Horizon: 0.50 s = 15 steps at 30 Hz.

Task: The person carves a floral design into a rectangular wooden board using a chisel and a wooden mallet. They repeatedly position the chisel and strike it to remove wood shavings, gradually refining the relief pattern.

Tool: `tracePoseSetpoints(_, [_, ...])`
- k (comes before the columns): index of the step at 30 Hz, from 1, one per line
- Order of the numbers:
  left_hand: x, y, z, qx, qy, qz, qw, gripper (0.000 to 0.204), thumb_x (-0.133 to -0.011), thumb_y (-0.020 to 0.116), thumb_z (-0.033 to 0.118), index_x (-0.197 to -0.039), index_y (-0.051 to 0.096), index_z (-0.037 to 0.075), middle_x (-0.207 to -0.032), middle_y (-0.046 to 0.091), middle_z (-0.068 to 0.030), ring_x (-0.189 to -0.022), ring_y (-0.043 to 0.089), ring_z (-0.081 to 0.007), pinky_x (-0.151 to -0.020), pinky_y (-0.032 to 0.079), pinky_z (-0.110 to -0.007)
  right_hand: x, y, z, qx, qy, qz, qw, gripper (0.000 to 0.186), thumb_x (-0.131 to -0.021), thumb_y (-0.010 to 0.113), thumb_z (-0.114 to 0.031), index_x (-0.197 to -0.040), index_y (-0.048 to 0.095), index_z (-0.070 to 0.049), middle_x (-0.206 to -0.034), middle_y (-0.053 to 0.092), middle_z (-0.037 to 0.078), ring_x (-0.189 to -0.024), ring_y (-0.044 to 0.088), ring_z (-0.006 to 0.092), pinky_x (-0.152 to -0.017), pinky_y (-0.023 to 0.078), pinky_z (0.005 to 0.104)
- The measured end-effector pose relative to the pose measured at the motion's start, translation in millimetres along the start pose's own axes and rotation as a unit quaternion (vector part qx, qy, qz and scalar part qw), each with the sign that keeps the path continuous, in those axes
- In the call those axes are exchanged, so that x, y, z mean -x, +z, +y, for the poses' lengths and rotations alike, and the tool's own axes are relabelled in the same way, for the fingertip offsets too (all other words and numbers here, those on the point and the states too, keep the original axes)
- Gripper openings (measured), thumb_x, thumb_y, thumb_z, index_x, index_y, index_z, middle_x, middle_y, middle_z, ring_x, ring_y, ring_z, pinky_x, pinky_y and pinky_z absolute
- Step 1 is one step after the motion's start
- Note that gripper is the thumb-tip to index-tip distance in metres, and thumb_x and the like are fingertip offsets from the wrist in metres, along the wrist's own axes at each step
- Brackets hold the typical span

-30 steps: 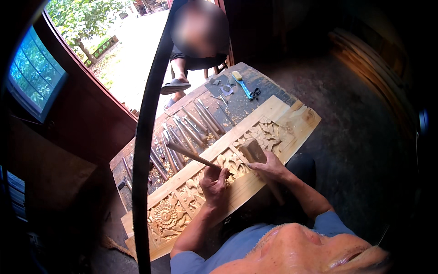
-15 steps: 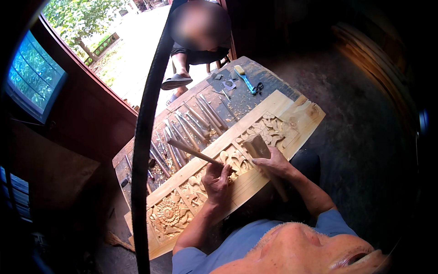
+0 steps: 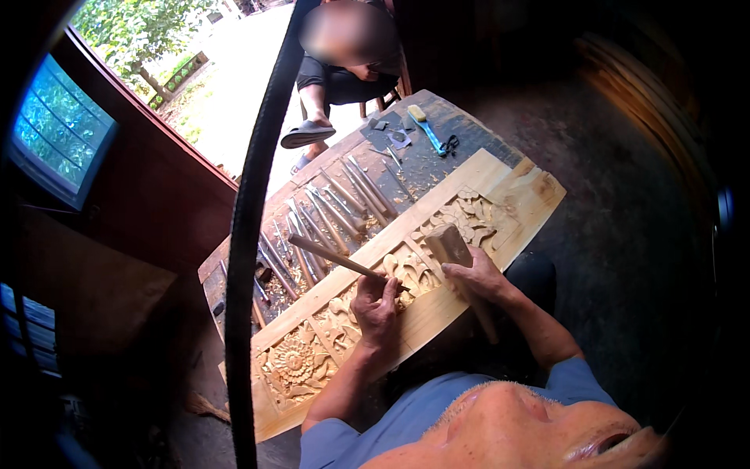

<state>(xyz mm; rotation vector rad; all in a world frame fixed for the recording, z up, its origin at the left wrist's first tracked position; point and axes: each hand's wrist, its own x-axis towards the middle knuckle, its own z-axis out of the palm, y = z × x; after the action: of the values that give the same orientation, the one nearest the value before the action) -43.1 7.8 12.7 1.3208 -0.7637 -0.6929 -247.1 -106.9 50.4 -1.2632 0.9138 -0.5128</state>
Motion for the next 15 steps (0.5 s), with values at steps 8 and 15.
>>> tracePoseSetpoints(8, [-2.4, -2.7, -8.4, -0.009, 0.009, 0.002, 1.0, 0.026, -0.099, 0.068, 0.0, -0.122, 0.056, 0.003, -0.089, 0.073, -0.0092, -0.077, 0.07, -0.0145, -0.068, 0.055, -0.027, 7.2, 8.7, -11.1, -0.039, 0.033, 0.043, 0.998, 0.051, -0.095, 0.069, -0.024, -0.138, 0.057, 0.001, -0.097, 0.066, 0.007, -0.08, 0.061, 0.0128, -0.065, 0.05, 0.0301])
tracePoseSetpoints(15, [-3.2, 0.1, -9.8, 0.021, 0.036, 0.001, 0.999, 0.018, -0.098, 0.068, -0.004, -0.113, 0.06, 0.003, -0.089, 0.074, -0.0106, -0.068, 0.071, -0.015, -0.061, 0.057, -0.026, 6.5, 6.4, -11.0, -0.051, -0.006, 0.025, 0.998, 0.042, -0.095, 0.067, -0.027, -0.128, 0.064, -0.001, -0.087, 0.065, 0.002, -0.069, 0.057, 0.0092, -0.058, 0.046, 0.0265])
